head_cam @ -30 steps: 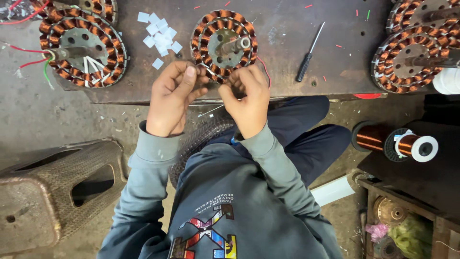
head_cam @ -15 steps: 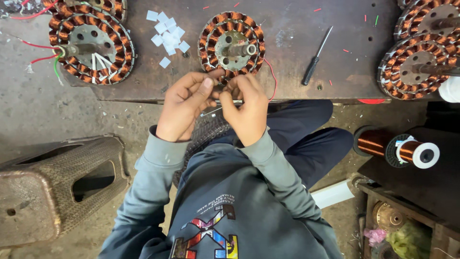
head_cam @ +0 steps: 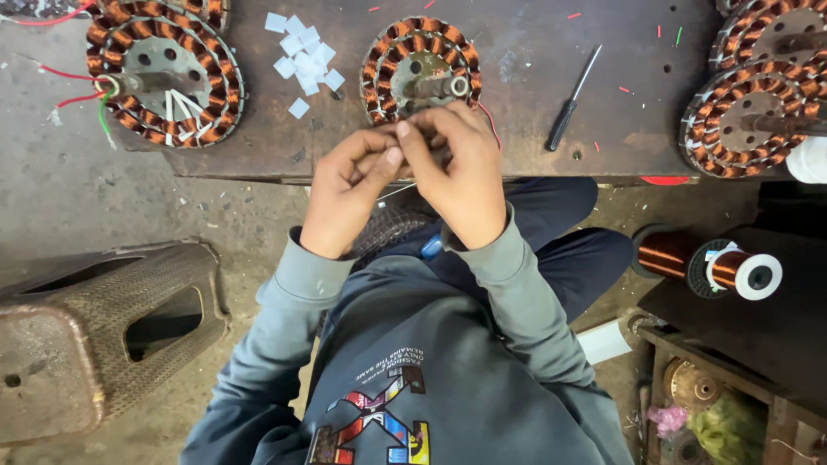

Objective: The person inserts small white insulating spacers into the slots of a copper-wound motor stator, then uses a metal tool to press them in place. They repeat this process for multiple slots, occasionally using scissors to trim wires.

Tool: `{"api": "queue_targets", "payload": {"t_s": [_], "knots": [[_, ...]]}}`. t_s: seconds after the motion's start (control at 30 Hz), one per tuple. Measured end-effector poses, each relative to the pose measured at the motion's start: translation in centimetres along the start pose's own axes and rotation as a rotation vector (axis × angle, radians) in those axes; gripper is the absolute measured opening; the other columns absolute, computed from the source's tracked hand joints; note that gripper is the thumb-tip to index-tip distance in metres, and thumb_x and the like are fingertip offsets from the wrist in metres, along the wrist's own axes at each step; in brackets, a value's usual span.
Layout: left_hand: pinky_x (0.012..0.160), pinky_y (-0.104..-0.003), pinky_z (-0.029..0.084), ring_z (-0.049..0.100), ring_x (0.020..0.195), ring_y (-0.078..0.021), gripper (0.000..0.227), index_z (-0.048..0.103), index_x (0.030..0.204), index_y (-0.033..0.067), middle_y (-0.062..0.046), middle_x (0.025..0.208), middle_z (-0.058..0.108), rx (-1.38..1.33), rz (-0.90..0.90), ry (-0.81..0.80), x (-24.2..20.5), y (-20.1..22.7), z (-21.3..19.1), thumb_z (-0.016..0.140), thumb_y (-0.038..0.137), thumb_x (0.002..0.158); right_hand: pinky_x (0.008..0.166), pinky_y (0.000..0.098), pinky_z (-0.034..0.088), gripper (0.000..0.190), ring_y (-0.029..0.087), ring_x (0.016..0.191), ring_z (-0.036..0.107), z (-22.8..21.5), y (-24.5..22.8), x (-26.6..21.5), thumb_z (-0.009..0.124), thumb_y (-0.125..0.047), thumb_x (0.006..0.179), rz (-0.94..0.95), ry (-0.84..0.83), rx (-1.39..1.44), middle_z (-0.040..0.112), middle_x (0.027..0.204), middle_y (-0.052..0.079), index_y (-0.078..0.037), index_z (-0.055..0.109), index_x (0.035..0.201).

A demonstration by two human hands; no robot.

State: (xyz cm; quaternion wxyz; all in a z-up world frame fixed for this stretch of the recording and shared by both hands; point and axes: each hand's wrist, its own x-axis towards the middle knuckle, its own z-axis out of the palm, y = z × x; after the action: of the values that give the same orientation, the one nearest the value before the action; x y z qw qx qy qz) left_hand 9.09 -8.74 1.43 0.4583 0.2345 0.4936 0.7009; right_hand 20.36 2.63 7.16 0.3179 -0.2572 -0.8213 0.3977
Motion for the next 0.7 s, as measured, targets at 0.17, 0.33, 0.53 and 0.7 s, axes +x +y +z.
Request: {"api": "queue_targets", "payload": {"t_s": [0.17, 0.33, 0.53, 0.7], "knots": [[0.083, -0.026, 0.059, 0.07, 0.095, -0.011, 0.021, 0.064, 0.117, -0.0035, -0.008, 0.12, 0.07, 0.121, 0.006, 0.102, -0.2, 0.9, -0.7, 0.063, 0.012, 0.103, 0.058, 0.0242, 0.041, 0.009, 0.004, 0.066, 0.054, 0.6, 1.2, -0.1, 0.073, -0.008, 0.098, 0.234, -0.117, 0.237, 0.061, 0.079, 0.0, 0.0, 0.069, 0.097], [0.078, -0.025, 0.057, 0.067, 0.087, -0.0101, 0.02, 0.065, 0.118, -0.0045, -0.007, 0.104, 0.073, 0.14, 0.053, 0.119, 0.1, 1.6, -1.2, 0.066, 0.011, 0.105, 0.057, 0.0219, 0.042, 0.009, 0.002, 0.065, 0.055, 1.3, 2.4, -0.3, 0.074, -0.006, 0.098, 0.201, -0.032, 0.177, 0.063, 0.079, -0.001, 0.001, 0.069, 0.096], [0.076, -0.025, 0.057, 0.067, 0.087, -0.0087, 0.018, 0.067, 0.117, -0.0043, -0.006, 0.102, 0.073, 0.247, 0.05, 0.15, 0.2, 2.6, -0.8, 0.068, 0.008, 0.103, 0.058, 0.0196, 0.042, 0.011, -0.001, 0.065, 0.054, 1.9, 2.9, -0.2, 0.077, -0.005, 0.097, 0.245, 0.071, 0.302, 0.064, 0.077, -0.004, -0.001, 0.067, 0.094], [0.082, -0.027, 0.059, 0.068, 0.099, -0.0104, 0.016, 0.066, 0.116, -0.0042, -0.007, 0.116, 0.072, 0.099, 0.103, 0.118, 0.9, 3.0, -0.8, 0.065, 0.006, 0.103, 0.053, 0.0237, 0.033, 0.016, 0.002, 0.06, 0.047, 2.1, 2.7, -0.1, 0.076, -0.002, 0.094, 0.252, 0.075, 0.217, 0.058, 0.071, -0.003, -0.001, 0.063, 0.086]]}}
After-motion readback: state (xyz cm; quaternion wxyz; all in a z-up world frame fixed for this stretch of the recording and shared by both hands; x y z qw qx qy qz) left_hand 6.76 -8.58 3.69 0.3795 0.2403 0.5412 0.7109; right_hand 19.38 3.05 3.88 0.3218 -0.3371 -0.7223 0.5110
